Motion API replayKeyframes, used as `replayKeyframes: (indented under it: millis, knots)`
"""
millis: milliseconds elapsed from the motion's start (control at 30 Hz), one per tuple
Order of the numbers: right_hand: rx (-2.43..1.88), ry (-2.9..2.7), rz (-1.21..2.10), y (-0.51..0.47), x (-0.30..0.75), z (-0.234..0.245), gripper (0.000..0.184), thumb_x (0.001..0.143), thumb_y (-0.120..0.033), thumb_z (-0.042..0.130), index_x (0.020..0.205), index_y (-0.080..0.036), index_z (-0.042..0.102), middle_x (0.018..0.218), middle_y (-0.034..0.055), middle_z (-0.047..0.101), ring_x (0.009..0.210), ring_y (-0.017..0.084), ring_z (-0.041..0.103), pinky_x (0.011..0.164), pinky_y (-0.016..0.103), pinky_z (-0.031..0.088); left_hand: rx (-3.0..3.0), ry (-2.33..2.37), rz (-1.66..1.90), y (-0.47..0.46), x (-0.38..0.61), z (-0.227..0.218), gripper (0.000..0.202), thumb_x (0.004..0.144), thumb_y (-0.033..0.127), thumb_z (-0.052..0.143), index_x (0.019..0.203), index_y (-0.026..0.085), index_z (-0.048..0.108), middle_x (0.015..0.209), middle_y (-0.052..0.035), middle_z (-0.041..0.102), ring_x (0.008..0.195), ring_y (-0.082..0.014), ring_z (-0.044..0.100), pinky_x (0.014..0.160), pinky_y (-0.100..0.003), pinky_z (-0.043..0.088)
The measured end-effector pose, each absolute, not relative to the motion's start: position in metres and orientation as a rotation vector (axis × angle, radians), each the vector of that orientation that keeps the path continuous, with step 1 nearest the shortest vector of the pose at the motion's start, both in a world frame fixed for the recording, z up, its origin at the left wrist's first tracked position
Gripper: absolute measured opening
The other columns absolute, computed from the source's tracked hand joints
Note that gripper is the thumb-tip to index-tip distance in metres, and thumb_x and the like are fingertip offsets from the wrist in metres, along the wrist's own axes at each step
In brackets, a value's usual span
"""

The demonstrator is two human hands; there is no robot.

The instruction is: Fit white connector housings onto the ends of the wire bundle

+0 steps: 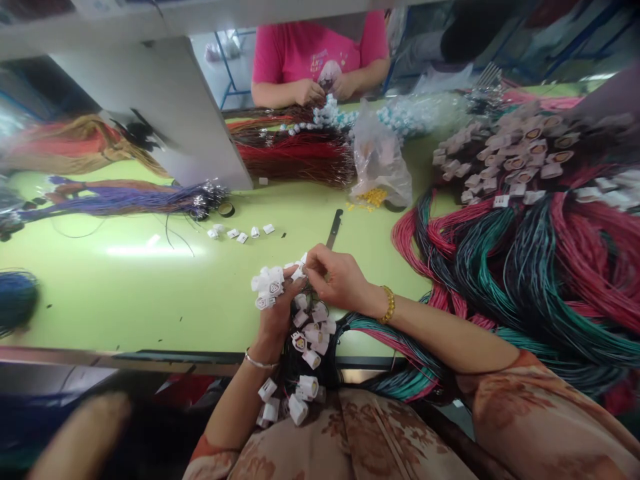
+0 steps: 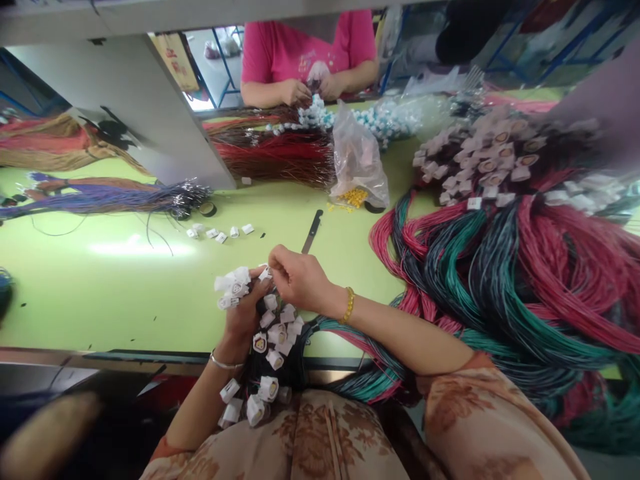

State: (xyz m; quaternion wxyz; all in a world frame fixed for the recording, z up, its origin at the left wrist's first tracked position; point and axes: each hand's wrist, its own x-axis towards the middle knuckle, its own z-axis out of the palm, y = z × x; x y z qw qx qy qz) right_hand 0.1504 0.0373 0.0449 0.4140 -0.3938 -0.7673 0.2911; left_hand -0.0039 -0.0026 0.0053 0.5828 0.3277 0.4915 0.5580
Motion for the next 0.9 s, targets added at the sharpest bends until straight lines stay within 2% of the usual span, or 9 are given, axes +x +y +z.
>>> replayKeyframes:
  millis: [167,333,467,633,767,833,900]
  knots:
    - [-1.038,-1.655,1.14,0.041,0.149,0.045,0.017,0.08,-0.025,0.061,0.084,-0.022,0.045,0.065,-0.0045,0.057,0.053,0.009,0.053,0.051,0.023,0.044,0.783,1.073,1.262,-0.001,-0.003,0.008,0.025,0.072,0.031,0.082,0.093,0.019,0.079,0.089,-0.0035,0.077,0.079,-0.0165,0.069,0.075,-0.029,0.055]
    - [-0.999,-1.61,1.178,0.04,0.148,0.047,0.019,0.078,-0.024,0.064,0.082,-0.023,0.046,0.064,-0.0057,0.056,0.053,0.008,0.052,0.051,0.022,0.045,0.697,1.027,1.289,0.0,-0.004,0.006,0.026,0.067,0.032,0.086,0.089,0.019,0.079,0.08,-0.0024,0.076,0.07,-0.015,0.069,0.071,-0.028,0.055]
    - [-0.977,-1.439,1.408,0.041,0.145,0.044,0.025,0.079,-0.029,0.066,0.084,-0.024,0.042,0.066,-0.0047,0.059,0.053,0.01,0.055,0.049,0.024,0.047,0.654,0.989,1.29,0.001,-0.004,0.007,0.028,0.065,0.035,0.088,0.086,0.02,0.079,0.073,-0.0015,0.074,0.063,-0.0139,0.066,0.068,-0.028,0.055]
    - [-1.023,-1.597,1.146,0.036,0.146,0.044,0.019,0.082,-0.025,0.063,0.08,-0.023,0.043,0.064,-0.0054,0.054,0.053,0.008,0.049,0.05,0.023,0.043,0.656,0.99,1.303,0.001,-0.002,0.011,0.027,0.063,0.035,0.089,0.084,0.02,0.079,0.072,-0.0006,0.074,0.063,-0.0136,0.065,0.064,-0.027,0.054]
    - [-1.034,-1.804,0.849,0.031,0.146,0.047,0.014,0.084,-0.019,0.058,0.079,-0.023,0.045,0.064,-0.0044,0.055,0.055,0.009,0.049,0.054,0.025,0.042,0.675,1.025,1.335,-0.003,0.001,0.012,0.024,0.066,0.033,0.088,0.084,0.02,0.079,0.076,0.0004,0.075,0.067,-0.0123,0.067,0.07,-0.026,0.055]
    - [-1.05,-1.771,0.86,0.032,0.145,0.048,0.015,0.083,-0.018,0.058,0.078,-0.023,0.045,0.064,-0.0041,0.056,0.054,0.009,0.049,0.053,0.025,0.043,0.673,1.071,1.365,-0.005,0.002,0.012,0.025,0.067,0.033,0.087,0.086,0.02,0.078,0.079,0.0003,0.076,0.071,-0.013,0.069,0.074,-0.027,0.056]
    - [-1.072,-1.662,1.017,0.034,0.144,0.047,0.016,0.081,-0.021,0.06,0.079,-0.023,0.044,0.063,-0.0045,0.055,0.052,0.009,0.05,0.051,0.025,0.044,0.688,1.127,1.389,-0.007,0.003,0.013,0.027,0.067,0.032,0.087,0.089,0.019,0.077,0.082,-0.0003,0.077,0.074,-0.0143,0.07,0.077,-0.028,0.057]
